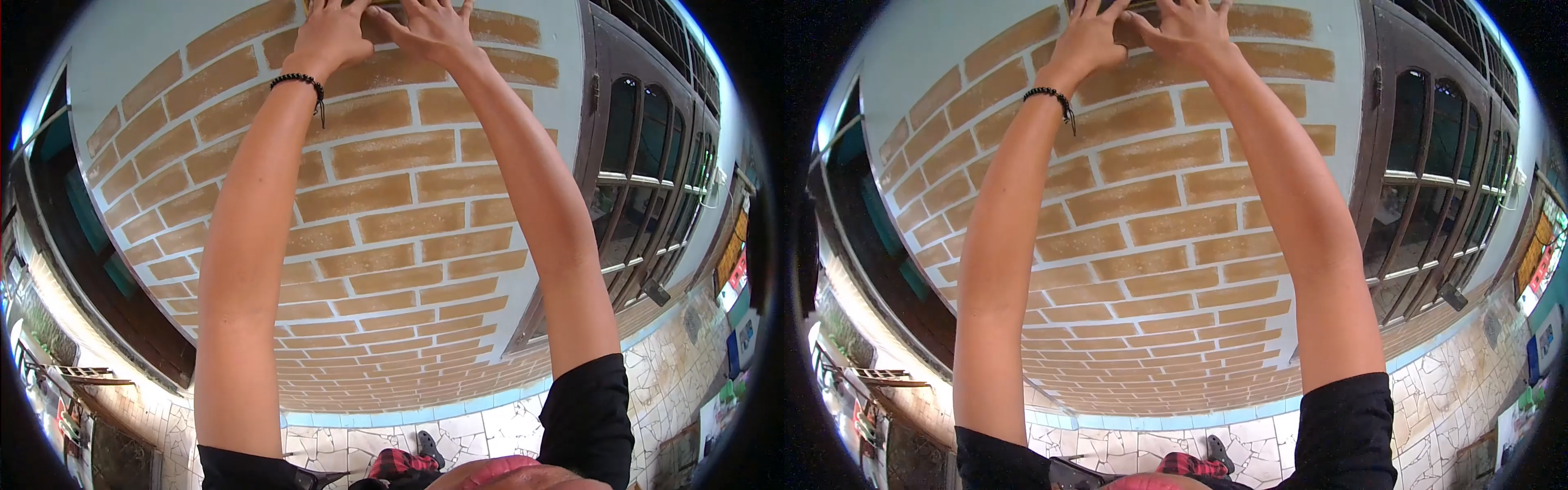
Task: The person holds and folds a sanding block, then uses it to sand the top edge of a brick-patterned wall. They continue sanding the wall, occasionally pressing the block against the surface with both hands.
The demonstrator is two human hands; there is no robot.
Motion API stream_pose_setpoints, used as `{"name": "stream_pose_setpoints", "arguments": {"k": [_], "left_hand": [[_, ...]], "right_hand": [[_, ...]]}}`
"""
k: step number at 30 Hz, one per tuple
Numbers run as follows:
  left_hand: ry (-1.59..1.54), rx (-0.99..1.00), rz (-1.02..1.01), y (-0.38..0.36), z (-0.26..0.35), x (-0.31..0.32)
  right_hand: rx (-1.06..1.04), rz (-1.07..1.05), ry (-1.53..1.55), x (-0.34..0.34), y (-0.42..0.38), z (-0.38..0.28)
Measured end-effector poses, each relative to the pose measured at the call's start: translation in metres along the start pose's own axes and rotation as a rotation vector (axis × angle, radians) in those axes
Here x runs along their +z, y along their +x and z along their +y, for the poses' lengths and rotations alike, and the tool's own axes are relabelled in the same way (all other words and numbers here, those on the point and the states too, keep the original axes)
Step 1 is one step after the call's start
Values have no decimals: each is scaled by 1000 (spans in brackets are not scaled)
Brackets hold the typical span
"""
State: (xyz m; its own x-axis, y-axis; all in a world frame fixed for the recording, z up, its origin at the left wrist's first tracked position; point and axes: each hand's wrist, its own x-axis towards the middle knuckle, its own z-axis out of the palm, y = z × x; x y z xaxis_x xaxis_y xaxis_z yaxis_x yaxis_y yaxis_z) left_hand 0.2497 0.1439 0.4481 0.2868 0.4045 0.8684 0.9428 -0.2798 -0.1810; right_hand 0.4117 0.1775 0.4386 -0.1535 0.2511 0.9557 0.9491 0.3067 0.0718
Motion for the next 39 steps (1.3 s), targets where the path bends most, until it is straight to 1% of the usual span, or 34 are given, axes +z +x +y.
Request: {"name": "stream_pose_setpoints", "arguments": {"k": [3,6,10,14,16,17,19,20,22,23,26,27,28,30,33,36,39], "left_hand": [[-10,-46,-46,-4,6,-5],[-44,-26,-35,-6,8,-3],[53,-30,-34,-2,4,-1],[7,-21,-62,-7,8,-7],[-2,-5,-31,-13,4,-4],[26,22,-5,-11,-1,2],[120,52,46,-2,-9,12],[74,49,54,-3,-7,8],[-20,38,47,-12,0,-1],[25,31,37,-6,-2,7],[24,72,179,2,-20,31],[67,-1,80,-8,-3,9],[13,18,141,-10,-3,11],[-9,-27,139,-6,4,15],[-25,20,148,-7,-4,15],[12,66,88,-6,-13,9],[10,72,176,-6,-13,30]], "right_hand": [[4,-23,-7,0,1,0],[20,-33,-15,2,-1,-2],[-17,-30,-43,2,-4,0],[2,-20,-65,10,-4,-4],[16,-40,-96,5,-5,-7],[20,-94,-100,-9,-8,-12],[-52,-88,-129,-16,-9,-5],[-88,-92,-143,-17,-10,-6],[-22,-92,-142,-21,-11,-18],[-2,-99,-151,-19,-11,-19],[24,-115,-171,-24,-4,-21],[34,-114,-181,-24,-1,-22],[43,-114,-194,-25,2,-22],[38,-99,-188,-23,1,-23],[42,-106,-213,-23,-2,-23],[19,-119,-237,-24,1,-25],[18,-104,-240,-22,-5,-25]]}}
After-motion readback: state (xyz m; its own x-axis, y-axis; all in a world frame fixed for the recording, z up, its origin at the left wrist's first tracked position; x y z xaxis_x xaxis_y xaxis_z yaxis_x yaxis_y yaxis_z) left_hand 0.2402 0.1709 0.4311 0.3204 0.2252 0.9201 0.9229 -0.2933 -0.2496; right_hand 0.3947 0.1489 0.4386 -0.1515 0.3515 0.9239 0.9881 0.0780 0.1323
